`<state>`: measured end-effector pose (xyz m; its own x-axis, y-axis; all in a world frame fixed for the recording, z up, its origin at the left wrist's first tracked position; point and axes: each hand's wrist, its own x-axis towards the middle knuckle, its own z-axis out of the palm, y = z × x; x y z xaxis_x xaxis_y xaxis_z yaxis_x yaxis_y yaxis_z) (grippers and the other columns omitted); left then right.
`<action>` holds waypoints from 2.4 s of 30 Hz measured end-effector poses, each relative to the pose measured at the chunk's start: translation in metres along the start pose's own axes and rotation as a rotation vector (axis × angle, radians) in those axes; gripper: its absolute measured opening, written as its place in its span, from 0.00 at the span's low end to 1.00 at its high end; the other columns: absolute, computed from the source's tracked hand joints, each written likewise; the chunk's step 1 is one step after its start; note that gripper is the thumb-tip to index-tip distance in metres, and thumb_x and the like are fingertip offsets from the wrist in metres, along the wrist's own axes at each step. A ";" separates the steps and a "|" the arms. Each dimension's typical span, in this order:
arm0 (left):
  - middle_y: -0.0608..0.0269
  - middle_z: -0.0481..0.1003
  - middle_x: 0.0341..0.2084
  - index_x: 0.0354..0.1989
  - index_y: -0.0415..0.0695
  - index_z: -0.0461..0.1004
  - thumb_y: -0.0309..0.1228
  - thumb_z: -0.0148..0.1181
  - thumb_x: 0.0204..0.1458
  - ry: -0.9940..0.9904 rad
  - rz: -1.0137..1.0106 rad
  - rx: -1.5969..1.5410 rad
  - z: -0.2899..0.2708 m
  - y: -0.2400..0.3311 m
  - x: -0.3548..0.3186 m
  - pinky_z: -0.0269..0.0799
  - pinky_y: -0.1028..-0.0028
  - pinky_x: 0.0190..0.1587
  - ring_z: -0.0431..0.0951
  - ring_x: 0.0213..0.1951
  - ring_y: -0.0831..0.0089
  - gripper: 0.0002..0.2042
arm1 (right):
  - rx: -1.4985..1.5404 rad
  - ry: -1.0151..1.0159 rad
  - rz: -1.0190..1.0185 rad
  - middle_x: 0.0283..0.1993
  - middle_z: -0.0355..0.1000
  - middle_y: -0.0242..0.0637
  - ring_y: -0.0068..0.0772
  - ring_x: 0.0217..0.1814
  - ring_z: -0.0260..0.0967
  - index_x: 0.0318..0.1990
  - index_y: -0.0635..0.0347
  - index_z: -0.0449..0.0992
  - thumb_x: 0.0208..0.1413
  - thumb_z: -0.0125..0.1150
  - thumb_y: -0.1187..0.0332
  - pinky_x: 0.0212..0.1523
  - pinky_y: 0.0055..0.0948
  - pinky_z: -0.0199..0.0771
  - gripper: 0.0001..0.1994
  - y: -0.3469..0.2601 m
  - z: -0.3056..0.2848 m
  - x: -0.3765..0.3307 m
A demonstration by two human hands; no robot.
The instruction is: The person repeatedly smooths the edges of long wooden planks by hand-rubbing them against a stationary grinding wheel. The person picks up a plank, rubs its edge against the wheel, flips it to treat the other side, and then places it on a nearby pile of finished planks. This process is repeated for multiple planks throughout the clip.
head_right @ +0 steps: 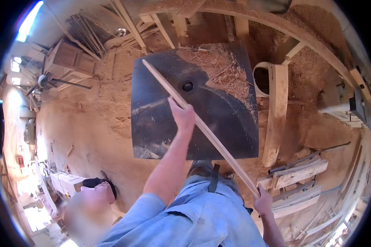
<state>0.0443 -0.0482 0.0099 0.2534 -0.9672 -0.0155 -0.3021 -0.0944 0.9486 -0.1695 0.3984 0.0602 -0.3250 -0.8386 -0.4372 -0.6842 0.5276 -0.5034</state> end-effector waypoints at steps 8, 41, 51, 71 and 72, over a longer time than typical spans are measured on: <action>0.44 0.73 0.50 0.66 0.34 0.60 0.17 0.51 0.48 0.031 0.026 0.062 0.006 -0.011 0.187 0.74 0.65 0.51 0.78 0.48 0.57 0.31 | -0.109 0.052 -0.008 0.47 0.78 0.53 0.61 0.50 0.76 0.55 0.61 0.75 0.50 0.57 0.77 0.52 0.52 0.76 0.22 -0.054 0.012 0.065; 0.33 0.45 0.76 0.74 0.23 0.42 0.20 0.48 0.51 0.000 -0.041 0.175 0.086 0.018 -0.137 0.36 0.65 0.79 0.42 0.79 0.48 0.40 | 0.045 0.192 0.188 0.46 0.80 0.52 0.58 0.51 0.78 0.50 0.63 0.79 0.48 0.57 0.86 0.54 0.47 0.78 0.20 0.205 -0.052 -0.116; 0.34 0.48 0.75 0.74 0.24 0.43 0.18 0.49 0.49 0.034 -0.024 0.096 0.088 0.014 -0.114 0.39 0.65 0.79 0.46 0.78 0.49 0.40 | 0.022 0.221 0.107 0.44 0.79 0.52 0.60 0.48 0.77 0.49 0.63 0.78 0.48 0.58 0.86 0.48 0.48 0.77 0.19 0.194 -0.053 -0.097; 0.36 0.57 0.72 0.75 0.26 0.45 0.14 0.49 0.48 0.112 -0.078 0.071 0.061 0.006 0.108 0.52 0.67 0.74 0.59 0.73 0.51 0.41 | 0.011 0.414 -0.222 0.38 0.72 0.42 0.53 0.42 0.69 0.45 0.59 0.80 0.40 0.66 0.78 0.45 0.47 0.72 0.19 0.046 -0.063 0.092; 0.36 0.58 0.71 0.75 0.25 0.45 0.14 0.50 0.47 0.115 -0.092 0.043 0.062 0.011 0.118 0.54 0.67 0.73 0.61 0.72 0.52 0.41 | 0.022 0.415 -0.210 0.38 0.72 0.42 0.54 0.42 0.69 0.45 0.59 0.81 0.40 0.66 0.78 0.44 0.47 0.72 0.19 0.037 -0.062 0.102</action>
<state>0.0141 -0.1777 -0.0006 0.3846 -0.9210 -0.0629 -0.3114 -0.1936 0.9304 -0.2686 0.3244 0.0428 -0.4179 -0.9084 0.0085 -0.7505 0.3400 -0.5667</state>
